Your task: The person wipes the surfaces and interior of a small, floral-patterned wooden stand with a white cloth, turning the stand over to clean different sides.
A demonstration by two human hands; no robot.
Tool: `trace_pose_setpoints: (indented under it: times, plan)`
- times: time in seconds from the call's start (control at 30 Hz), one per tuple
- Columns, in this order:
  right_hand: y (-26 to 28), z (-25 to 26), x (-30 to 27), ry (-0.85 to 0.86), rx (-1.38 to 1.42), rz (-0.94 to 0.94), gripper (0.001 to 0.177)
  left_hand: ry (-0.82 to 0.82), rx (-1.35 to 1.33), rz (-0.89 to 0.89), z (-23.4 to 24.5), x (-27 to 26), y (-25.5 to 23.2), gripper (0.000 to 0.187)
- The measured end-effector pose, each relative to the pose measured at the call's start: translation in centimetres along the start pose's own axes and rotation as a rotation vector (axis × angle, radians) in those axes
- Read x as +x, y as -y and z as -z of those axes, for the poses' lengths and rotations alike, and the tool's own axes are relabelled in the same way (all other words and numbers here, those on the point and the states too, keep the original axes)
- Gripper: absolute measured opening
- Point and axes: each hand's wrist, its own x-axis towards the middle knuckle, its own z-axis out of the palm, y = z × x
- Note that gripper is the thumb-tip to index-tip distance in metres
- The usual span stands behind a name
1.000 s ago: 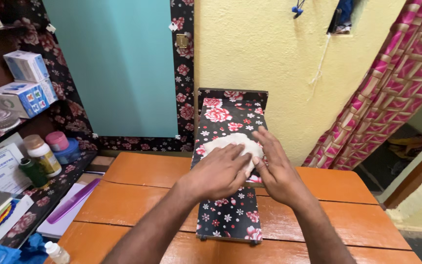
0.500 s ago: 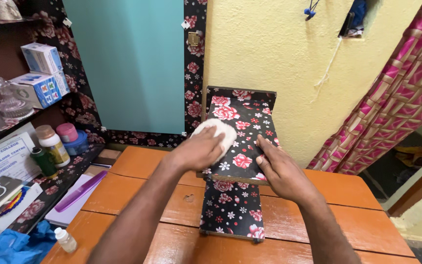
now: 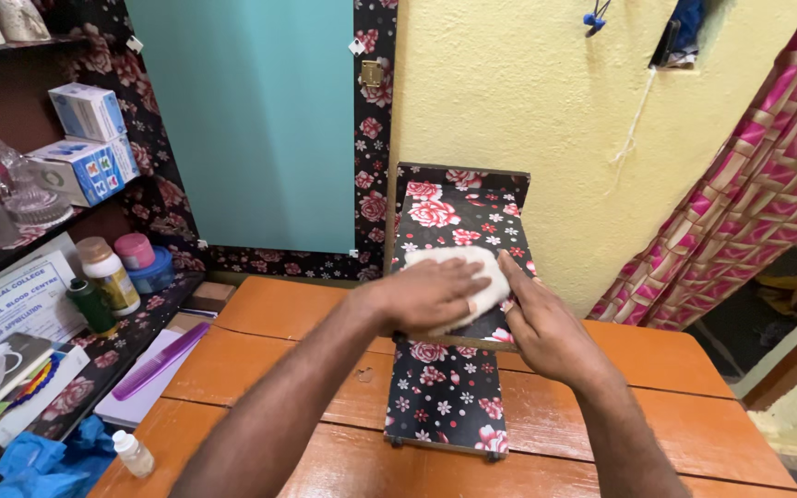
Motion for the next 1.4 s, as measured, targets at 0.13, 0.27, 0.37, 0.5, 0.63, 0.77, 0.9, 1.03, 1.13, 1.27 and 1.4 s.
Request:
trace_pose_setpoints:
  times: [0.13,0.27,0.37,0.5,0.63,0.77,0.9,1.03,1.13,1.27,1.4]
  plan:
    - [0.2,0.0,-0.1,0.025,0.019,-0.081,0.067,-0.092,0.024,0.119,0.6,2.0,4.9,0.063]
    - [0.1,0.0,-0.1,0.014,0.035,-0.071,0.070,-0.285,-0.006,0.198,1.1,0.9,6.4,0.067]
    - [-0.1,-0.3,-0.2,-0.020,0.062,-0.054,0.072,-0.261,-0.027,0.296,1.7,-0.6,3.8,0.068]
    - [-0.3,-0.3,-0.4,-0.054,0.005,0.001,0.075,-0.171,-0.034,0.101,1.2,-0.7,-0.4,0.065]
    - [0.2,-0.3,-0.6,-0.149,-0.056,0.027,0.076,-0.074,0.055,-0.140,-0.8,1.3,-4.1,0.057]
    - [0.7,-0.3,-0.7,-0.170,-0.159,-0.009,0.076,0.035,-0.049,-0.193,0.0,3.1,-3.3,0.065]
    - [0.9,-0.1,-0.6,-0.137,-0.180,-0.027,0.073,-0.025,0.040,0.003,1.1,4.9,1.0,0.068]
    - [1.0,-0.1,-0.6,-0.101,-0.177,-0.063,0.075,-0.051,0.051,0.300,2.0,4.5,7.2,0.066]
    - [0.9,-0.1,-0.4,-0.069,-0.173,-0.077,0.076,-0.106,0.024,0.351,2.1,4.4,10.2,0.065]
    - [0.9,0.0,-0.5,-0.052,-0.160,-0.089,0.077,-0.040,0.041,0.476,2.4,4.9,8.8,0.066]
    - [0.8,0.0,-0.4,-0.052,-0.156,-0.088,0.076,0.050,0.155,0.465,2.6,4.8,4.4,0.066]
